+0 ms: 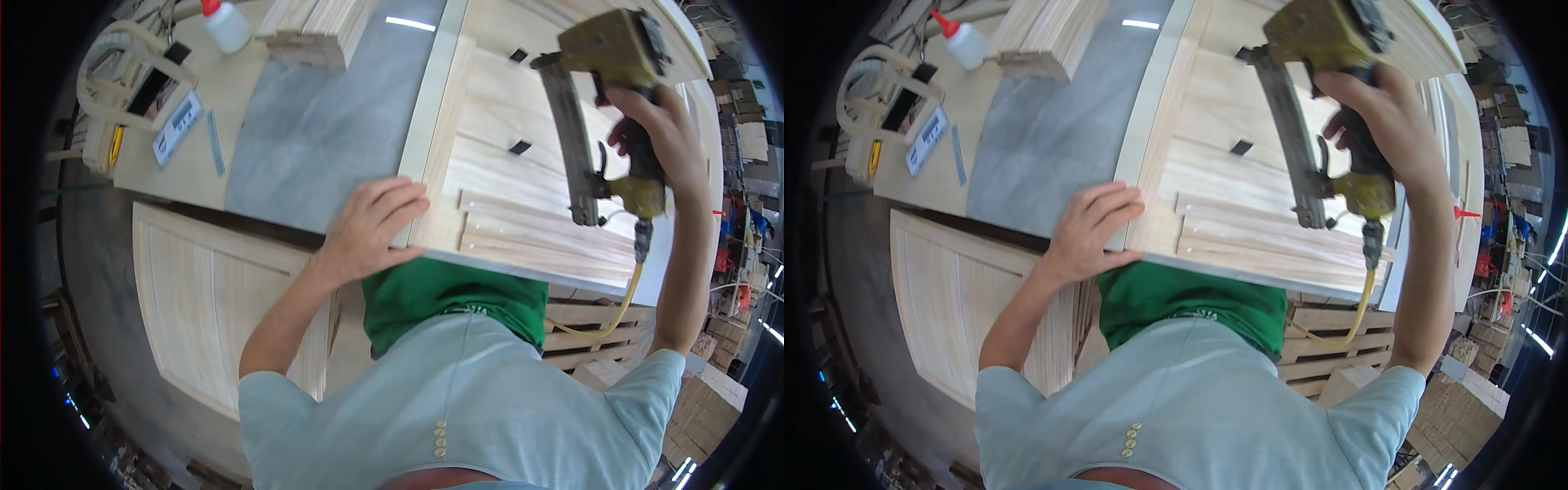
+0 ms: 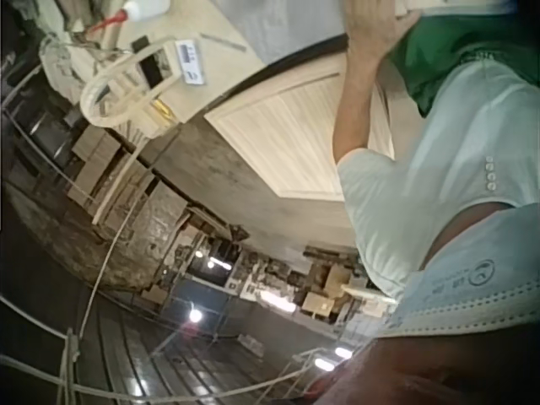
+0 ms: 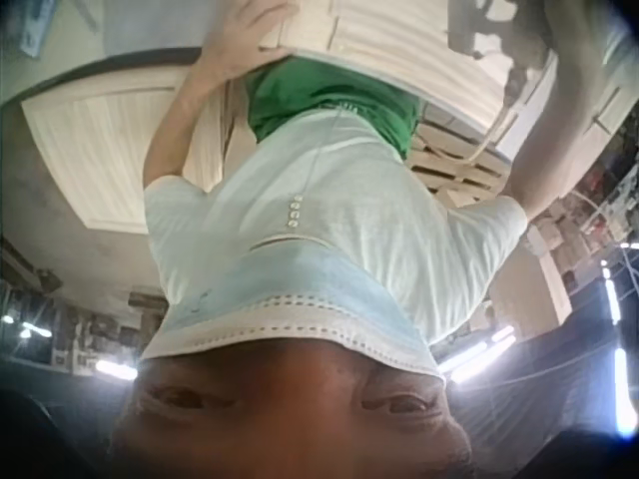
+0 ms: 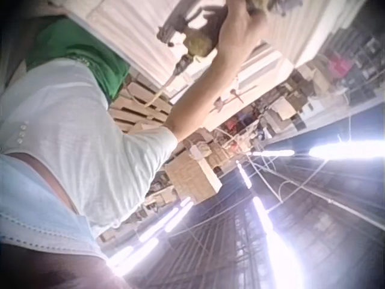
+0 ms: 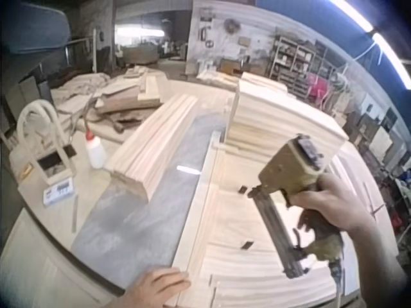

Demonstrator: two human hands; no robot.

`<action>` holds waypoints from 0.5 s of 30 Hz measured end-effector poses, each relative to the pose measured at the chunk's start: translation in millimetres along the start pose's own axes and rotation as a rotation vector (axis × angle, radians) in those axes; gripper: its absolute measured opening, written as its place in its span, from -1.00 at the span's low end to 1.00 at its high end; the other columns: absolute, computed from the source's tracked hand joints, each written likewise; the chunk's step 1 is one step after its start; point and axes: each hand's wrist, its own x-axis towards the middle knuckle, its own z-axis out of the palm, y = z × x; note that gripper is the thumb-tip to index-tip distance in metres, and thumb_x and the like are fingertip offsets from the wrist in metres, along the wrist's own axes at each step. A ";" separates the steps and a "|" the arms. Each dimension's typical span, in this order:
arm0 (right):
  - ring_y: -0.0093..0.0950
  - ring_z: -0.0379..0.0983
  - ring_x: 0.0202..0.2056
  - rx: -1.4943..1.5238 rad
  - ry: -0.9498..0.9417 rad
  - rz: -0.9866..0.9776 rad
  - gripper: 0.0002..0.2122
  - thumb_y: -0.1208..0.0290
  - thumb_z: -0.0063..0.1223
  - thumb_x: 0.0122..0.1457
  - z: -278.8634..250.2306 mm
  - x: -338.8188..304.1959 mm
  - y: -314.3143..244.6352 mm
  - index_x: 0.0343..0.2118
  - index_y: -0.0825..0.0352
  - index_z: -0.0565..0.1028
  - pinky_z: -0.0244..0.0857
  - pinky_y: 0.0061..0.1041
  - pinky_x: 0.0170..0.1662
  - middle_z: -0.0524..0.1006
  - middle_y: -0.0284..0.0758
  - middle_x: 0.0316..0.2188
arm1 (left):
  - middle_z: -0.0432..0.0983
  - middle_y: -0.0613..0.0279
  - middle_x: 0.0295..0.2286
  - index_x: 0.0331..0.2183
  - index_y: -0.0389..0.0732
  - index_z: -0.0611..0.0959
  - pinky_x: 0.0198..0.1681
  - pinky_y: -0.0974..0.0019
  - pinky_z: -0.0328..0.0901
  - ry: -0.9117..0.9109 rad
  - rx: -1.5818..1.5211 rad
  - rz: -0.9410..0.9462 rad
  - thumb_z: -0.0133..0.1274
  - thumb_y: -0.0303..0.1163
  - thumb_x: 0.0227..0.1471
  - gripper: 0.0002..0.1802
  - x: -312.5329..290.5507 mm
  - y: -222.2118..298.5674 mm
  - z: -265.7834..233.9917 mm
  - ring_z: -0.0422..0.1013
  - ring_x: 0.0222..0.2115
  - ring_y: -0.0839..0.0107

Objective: Applying glue and using a nail gun to assemble wooden panels.

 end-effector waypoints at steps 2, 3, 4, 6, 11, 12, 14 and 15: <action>-0.59 0.42 -0.61 -0.002 -0.010 -0.056 -0.68 0.25 0.07 0.08 1.0 24.5 -7.1 -0.29 0.46 0.43 0.31 -0.64 -0.55 0.55 -0.26 -0.41 | 0.37 0.24 -0.08 -0.16 -0.22 0.52 0.00 0.22 0.20 -0.006 -0.017 -0.011 0.32 -0.31 -0.48 -0.32 -0.4 1.3 -1.5 0.25 -0.03 0.26; -0.60 0.42 -0.61 0.001 -0.042 -0.095 -0.67 0.24 0.07 0.07 2.0 37.8 -10.6 -0.28 0.47 0.43 0.32 -0.65 -0.54 0.55 -0.26 -0.41 | 0.37 0.24 -0.08 -0.16 -0.22 0.52 0.00 0.22 0.20 0.005 -0.011 0.009 0.32 -0.31 -0.48 -0.32 -0.6 2.1 -2.2 0.25 -0.03 0.26; -0.60 0.43 -0.61 -0.003 -0.044 -0.108 -0.69 0.25 0.07 0.06 7.3 53.5 -12.8 -0.32 0.46 0.45 0.33 -0.64 -0.55 0.53 -0.29 -0.45 | 0.37 0.24 -0.08 -0.16 -0.22 0.52 0.00 0.22 0.20 0.007 -0.010 -0.002 0.32 -0.31 -0.48 -0.32 -3.7 3.5 -3.7 0.25 -0.03 0.27; -0.61 0.44 -0.60 -0.009 -0.052 -0.069 -0.68 0.24 0.07 0.06 10.4 89.8 -9.2 -0.33 0.47 0.46 0.36 -0.64 -0.53 0.53 -0.28 -0.46 | 0.38 0.24 -0.08 -0.17 -0.22 0.53 0.00 0.22 0.20 -0.020 -0.029 -0.018 0.33 -0.31 -0.49 -0.32 2.9 2.4 -2.6 0.25 -0.03 0.28; -0.60 0.45 -0.59 -0.067 -0.036 -0.061 -0.65 0.19 0.05 0.08 32.6 147.8 -12.4 -0.30 0.46 0.47 0.39 -0.66 -0.52 0.53 -0.27 -0.45 | 0.39 0.22 -0.09 -0.16 -0.22 0.53 0.00 0.20 0.21 -0.007 -0.030 -0.018 0.34 -0.28 -0.50 -0.29 3.0 3.7 -5.2 0.27 -0.04 0.23; -0.60 0.45 -0.59 -0.079 -0.056 -0.031 -0.65 0.19 0.05 0.08 37.2 155.5 -15.4 -0.29 0.46 0.46 0.39 -0.66 -0.52 0.53 -0.27 -0.46 | 0.39 0.23 -0.09 -0.16 -0.22 0.53 0.00 0.20 0.21 -0.007 -0.035 -0.022 0.35 -0.28 -0.50 -0.29 2.9 3.4 -4.9 0.27 -0.04 0.24; -0.60 0.45 -0.59 -0.090 -0.081 0.001 -0.65 0.19 0.05 0.08 42.3 164.8 -18.4 -0.29 0.46 0.46 0.39 -0.66 -0.53 0.52 -0.28 -0.47 | 0.39 0.24 -0.09 -0.16 -0.22 0.53 0.00 0.20 0.21 -0.011 -0.049 -0.031 0.35 -0.28 -0.50 -0.29 2.6 2.8 -3.7 0.28 -0.04 0.24; -0.56 0.42 -0.63 -0.029 -0.076 0.020 -0.72 0.27 0.06 0.05 41.9 168.7 -20.1 -0.36 0.44 0.46 0.37 -0.61 -0.56 0.48 -0.28 -0.53 | 0.39 0.24 -0.09 -0.16 -0.22 0.53 0.00 0.20 0.21 -0.013 -0.051 -0.035 0.35 -0.28 -0.50 -0.29 3.3 2.2 -3.6 0.28 -0.04 0.24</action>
